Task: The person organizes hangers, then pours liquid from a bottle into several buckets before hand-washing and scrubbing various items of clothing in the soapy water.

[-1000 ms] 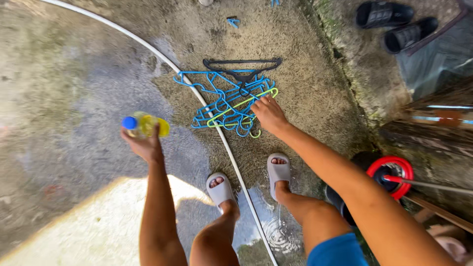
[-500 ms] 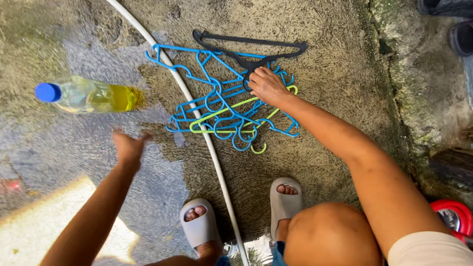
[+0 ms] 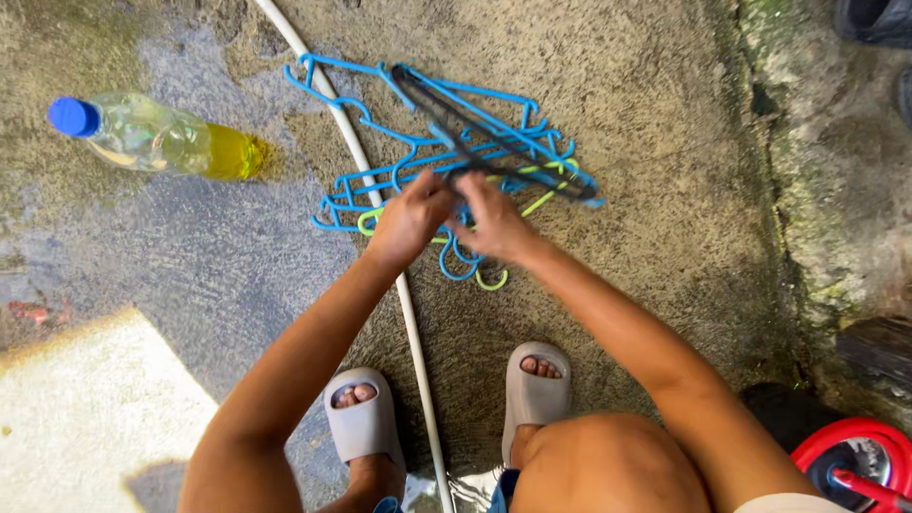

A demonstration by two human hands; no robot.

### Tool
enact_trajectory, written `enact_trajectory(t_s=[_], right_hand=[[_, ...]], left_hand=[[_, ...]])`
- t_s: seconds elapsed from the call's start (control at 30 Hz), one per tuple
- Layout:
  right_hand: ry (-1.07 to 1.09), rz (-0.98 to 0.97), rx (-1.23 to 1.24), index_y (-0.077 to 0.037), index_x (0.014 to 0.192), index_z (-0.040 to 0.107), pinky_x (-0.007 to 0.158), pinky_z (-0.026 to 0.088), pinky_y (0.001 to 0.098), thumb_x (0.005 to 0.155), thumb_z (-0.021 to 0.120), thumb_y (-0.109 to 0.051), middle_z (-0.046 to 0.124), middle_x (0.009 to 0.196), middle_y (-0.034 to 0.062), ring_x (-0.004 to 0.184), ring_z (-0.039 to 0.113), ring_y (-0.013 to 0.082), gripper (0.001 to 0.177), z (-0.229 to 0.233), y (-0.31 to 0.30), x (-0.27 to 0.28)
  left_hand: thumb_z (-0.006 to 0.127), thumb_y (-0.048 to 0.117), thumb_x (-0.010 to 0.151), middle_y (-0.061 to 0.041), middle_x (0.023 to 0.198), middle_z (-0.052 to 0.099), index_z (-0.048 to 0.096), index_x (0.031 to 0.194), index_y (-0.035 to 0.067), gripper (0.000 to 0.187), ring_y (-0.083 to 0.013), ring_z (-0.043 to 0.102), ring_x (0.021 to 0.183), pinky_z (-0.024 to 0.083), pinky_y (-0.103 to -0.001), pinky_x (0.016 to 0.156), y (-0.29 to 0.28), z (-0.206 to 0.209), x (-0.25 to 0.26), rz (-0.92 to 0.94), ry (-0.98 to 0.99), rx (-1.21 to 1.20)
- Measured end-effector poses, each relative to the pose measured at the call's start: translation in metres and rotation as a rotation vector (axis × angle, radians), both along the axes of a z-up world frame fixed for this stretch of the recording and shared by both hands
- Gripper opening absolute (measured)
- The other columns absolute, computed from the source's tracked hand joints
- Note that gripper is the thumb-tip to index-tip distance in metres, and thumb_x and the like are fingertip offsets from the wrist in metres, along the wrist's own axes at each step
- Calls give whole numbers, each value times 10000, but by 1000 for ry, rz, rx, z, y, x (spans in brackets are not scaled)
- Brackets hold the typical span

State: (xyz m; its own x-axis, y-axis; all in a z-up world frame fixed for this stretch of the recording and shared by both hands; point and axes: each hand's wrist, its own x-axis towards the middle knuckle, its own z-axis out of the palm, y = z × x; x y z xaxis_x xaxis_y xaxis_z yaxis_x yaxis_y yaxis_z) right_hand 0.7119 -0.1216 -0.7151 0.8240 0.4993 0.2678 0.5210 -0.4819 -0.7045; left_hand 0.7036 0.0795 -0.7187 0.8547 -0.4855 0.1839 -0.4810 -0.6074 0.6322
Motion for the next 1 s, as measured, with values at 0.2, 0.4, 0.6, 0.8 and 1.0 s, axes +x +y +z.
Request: enact_trajectory(t_s=[0.2, 0.4, 0.6, 0.8, 1.0], right_hand=[[224, -372, -3, -59, 1225, 478, 673, 537, 390, 1072, 684, -158, 681, 902, 107, 776, 694, 253, 275, 82, -52, 46], [764, -290, 421, -93, 1388, 450, 770, 549, 351, 1056, 637, -161, 675, 837, 65, 796, 702, 198, 388, 149, -142, 40], [940, -426, 525, -83, 1400, 535, 736, 593, 355, 1031, 613, -158, 619, 754, 33, 601, 591, 158, 385, 160, -177, 9], [699, -460, 581, 11, 1318, 552, 685, 478, 261, 1137, 666, -71, 626, 917, 61, 759, 582, 123, 229, 172, -211, 5], [741, -153, 431, -19, 1342, 512, 929, 566, 261, 967, 740, -27, 653, 1152, 49, 1059, 651, 93, 438, 164, -162, -9]], left_hand=[[731, 41, 901, -113, 1223, 629, 658, 1248, 68, 355, -339, 666, 1074, 579, -436, 904, 0, 21, 51, 154, 71, -151], [885, 492, 669, -78, 1120, 628, 715, 1085, 79, 610, -302, 572, 1166, 561, -444, 902, 21, -45, 41, 86, 177, 731], [774, 498, 963, -103, 1051, 639, 714, 995, 111, 393, -334, 614, 1011, 546, -473, 786, 17, 12, 86, 231, 14, 354], [644, 564, 987, -33, 729, 701, 740, 791, 192, 431, -263, 671, 704, 504, -421, 568, -40, 163, 89, -195, -311, 439], [689, 443, 921, -68, 863, 720, 696, 1122, 136, 366, -337, 680, 703, 517, -486, 561, -122, 196, 65, -391, -231, -51]])
